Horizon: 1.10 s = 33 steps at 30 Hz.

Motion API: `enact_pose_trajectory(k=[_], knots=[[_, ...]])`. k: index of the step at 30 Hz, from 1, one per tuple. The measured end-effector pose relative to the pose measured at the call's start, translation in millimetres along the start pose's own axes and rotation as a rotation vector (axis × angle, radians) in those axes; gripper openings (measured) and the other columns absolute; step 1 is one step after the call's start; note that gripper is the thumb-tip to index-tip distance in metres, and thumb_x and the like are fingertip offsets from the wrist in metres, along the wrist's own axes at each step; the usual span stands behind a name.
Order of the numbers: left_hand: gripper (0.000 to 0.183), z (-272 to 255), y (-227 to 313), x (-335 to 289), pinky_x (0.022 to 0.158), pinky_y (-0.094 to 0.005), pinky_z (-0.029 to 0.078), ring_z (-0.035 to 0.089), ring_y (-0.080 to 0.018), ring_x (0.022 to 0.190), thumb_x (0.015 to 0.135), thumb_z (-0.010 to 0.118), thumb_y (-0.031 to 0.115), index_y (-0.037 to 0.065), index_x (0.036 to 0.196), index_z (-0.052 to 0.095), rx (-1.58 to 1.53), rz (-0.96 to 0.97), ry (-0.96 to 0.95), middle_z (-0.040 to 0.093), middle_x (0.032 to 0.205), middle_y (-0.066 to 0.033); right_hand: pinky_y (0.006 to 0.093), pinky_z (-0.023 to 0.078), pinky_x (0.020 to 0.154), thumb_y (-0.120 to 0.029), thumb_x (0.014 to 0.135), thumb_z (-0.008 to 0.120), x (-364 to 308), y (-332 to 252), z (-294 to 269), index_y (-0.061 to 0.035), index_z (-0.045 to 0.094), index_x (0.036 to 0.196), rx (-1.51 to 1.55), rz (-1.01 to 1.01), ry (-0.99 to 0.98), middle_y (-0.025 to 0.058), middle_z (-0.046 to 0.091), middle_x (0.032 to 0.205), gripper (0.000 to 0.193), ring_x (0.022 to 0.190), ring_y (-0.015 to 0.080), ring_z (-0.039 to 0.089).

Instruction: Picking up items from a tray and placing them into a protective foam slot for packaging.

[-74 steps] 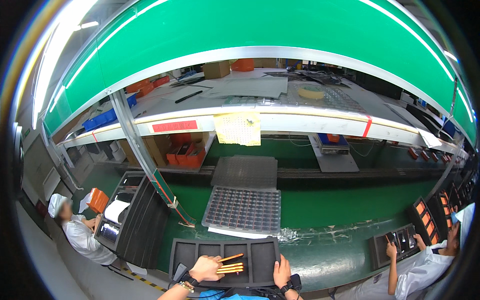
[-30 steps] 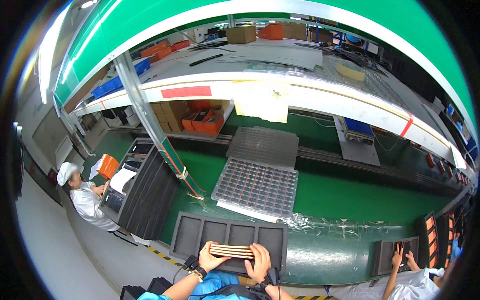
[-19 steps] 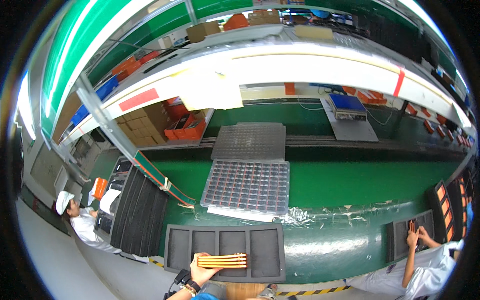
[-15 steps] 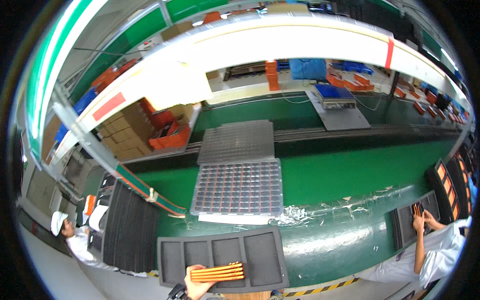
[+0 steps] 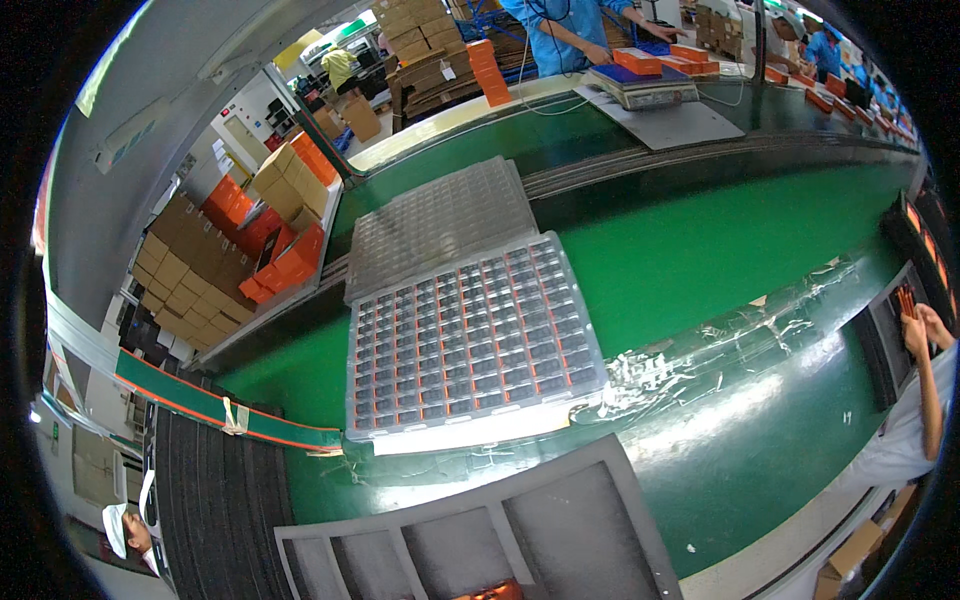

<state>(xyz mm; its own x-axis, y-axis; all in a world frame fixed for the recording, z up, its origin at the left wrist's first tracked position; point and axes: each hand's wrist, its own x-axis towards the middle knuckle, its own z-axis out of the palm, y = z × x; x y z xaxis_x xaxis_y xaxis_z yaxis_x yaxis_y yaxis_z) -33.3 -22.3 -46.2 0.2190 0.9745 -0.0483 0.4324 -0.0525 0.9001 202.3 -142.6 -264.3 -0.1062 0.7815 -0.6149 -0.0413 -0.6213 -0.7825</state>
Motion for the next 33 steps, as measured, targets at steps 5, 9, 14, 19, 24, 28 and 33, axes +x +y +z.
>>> enact_pose_trajectory(k=[5,9,14,19,24,28,33], knots=[[0.032,-8,13,-3,0.1,-0.0408,0.047,0.057,-0.0271,0.118,0.101,0.052,0.025,0.001,0.122,0.056,-0.373,-0.27,0.049,0.06,0.126,-0.0158,0.0281,0.051,0.08,-0.034,0.1,0.059,22,-5,2,-0.0015,0.065,0.116,-0.037,-0.016,0.01,0.0061,0.066,0.102,0.036,0.094,0.0146,0.064],[0.028,-14,20,10,0.096,-0.0392,0.05,0.063,-0.0249,0.108,0.101,0.05,0.022,0.005,0.12,0.061,-0.471,-0.414,0.001,0.067,0.113,-0.0126,0.0282,0.051,0.08,-0.034,0.1,0.059,34,-4,-2,-0.0014,0.065,0.116,-0.078,-0.031,0.036,0.0064,0.066,0.102,0.036,0.094,0.0148,0.064],[0.027,-16,-4,-3,0.094,-0.0365,0.051,0.063,-0.0239,0.106,0.101,0.051,0.021,0.004,0.12,0.061,-0.912,-0.682,0.041,0.067,0.11,-0.0122,0.0284,0.051,0.08,-0.034,0.099,0.06,44,-2,-1,-0.0012,0.065,0.116,-0.131,-0.094,0.043,0.0067,0.066,0.103,0.037,0.094,0.0151,0.064],[0.032,-9,-13,-9,0.096,-0.0356,0.049,0.061,-0.0225,0.109,0.098,0.058,0.019,0.003,0.125,0.057,-1.023,-0.713,0.097,0.065,0.118,-0.0117,0.0285,0.051,0.08,-0.034,0.099,0.06,57,19,-1,-0.0011,0.065,0.116,-0.178,-0.143,0.051,0.007,0.066,0.103,0.037,0.094,0.0153,0.064],[0.052,-16,-48,-11,0.101,-0.0341,0.047,0.062,-0.0298,0.116,0.087,0.069,0.009,0.002,0.136,0.051,0.132,0.199,-0.059,0.064,0.121,-0.017,0.0287,0.051,0.08,-0.034,0.099,0.061,43,30,-2,-0.0009,0.065,0.116,-0.204,-0.177,0.031,0.0073,0.066,0.104,0.037,0.094,0.0156,0.064],[0.053,-25,-4,-10,0.09,-0.0353,0.053,0.067,-0.0332,0.102,0.084,0.075,0.017,0.002,0.13,0.052,0.354,0.324,0.008,0.066,0.108,-0.0171,0.0288,0.051,0.081,-0.034,0.099,0.061,34,39,-6,-0.0008,0.065,0.115,-0.236,-0.194,-0.049,0.0075,0.066,0.104,0.038,0.094,0.0158,0.064],[0.051,-27,-19,5,0.092,-0.0386,0.053,0.064,-0.0372,0.106,0.081,0.073,0.01,0.004,0.127,0.051,0.393,0.419,-0.064,0.065,0.111,-0.017,0.0289,0.052,0.081,-0.034,0.098,0.061,-18,38,-19,-0.0006,0.065,0.115,-0.315,-0.181,-0.224,0.0078,0.066,0.105,0.038,0.094,0.016,0.064]])
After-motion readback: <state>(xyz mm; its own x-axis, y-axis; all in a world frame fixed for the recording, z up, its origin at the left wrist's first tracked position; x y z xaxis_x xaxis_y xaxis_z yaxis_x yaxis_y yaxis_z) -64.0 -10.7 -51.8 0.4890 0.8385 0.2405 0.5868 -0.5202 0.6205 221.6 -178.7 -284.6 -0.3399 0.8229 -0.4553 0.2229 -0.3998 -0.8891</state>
